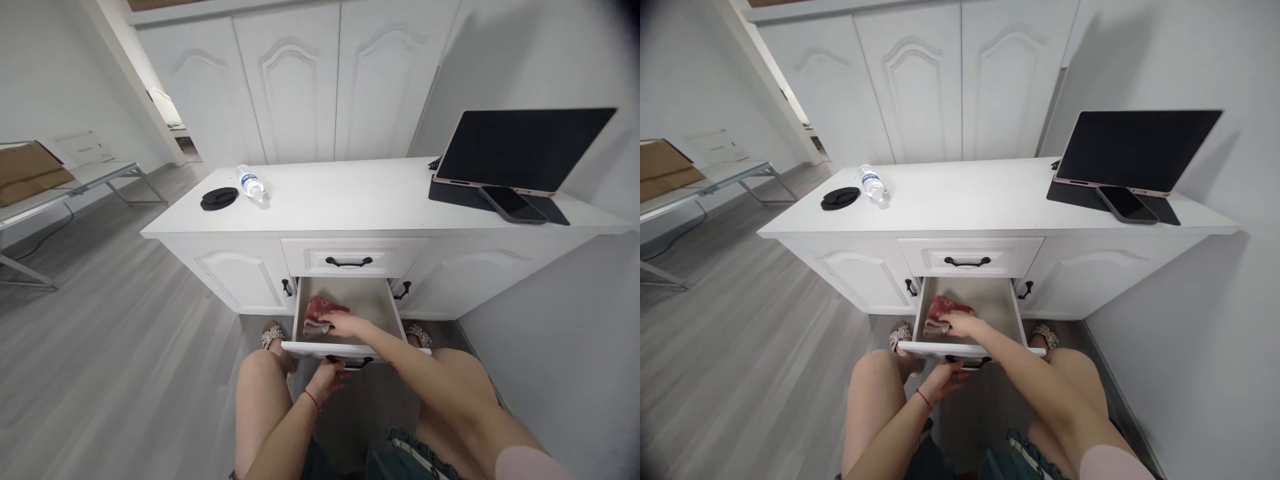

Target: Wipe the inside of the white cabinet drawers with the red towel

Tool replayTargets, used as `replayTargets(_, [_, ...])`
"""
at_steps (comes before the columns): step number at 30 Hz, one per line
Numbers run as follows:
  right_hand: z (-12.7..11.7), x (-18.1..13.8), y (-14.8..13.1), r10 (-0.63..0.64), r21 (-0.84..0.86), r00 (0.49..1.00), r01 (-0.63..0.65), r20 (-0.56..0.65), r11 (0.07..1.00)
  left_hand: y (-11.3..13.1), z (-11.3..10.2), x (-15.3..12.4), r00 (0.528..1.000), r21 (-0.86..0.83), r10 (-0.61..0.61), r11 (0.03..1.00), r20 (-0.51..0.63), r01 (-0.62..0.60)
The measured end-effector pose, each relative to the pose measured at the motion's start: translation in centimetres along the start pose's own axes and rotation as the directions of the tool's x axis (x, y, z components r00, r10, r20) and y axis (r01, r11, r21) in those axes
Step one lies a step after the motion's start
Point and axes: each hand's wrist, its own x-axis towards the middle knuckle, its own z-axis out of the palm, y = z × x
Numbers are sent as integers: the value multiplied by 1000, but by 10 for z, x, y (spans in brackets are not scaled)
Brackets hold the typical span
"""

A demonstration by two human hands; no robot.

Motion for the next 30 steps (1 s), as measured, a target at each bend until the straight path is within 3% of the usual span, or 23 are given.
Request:
replayTargets(3, [13, 5, 4, -26, -95, 986, 42, 164, 995, 0, 1, -1, 1000, -3, 0, 1000, -6, 0])
replayTargets(9, [21, 18, 18, 22, -132, 991, -4, 132, 991, 1, 5, -3, 1000, 10, 2, 1000, -27, -2])
replayTargets(16, [41, 56, 21, 173, -247, 942, -101, 288, 964, -6, 8, 8, 995, 2, -26, 1000, -98, 27])
replayTargets(23, [38, 104, 41, 222, -290, 965, -174, 142, 941, -22, 10, 31, 980, -26, -30, 999, -197, 25])
replayTargets(30, [18, 131, 66, 173, -215, 983, -183, -62, 959, -28, 11, 35, 983, -72, -7, 997, -184, -7])
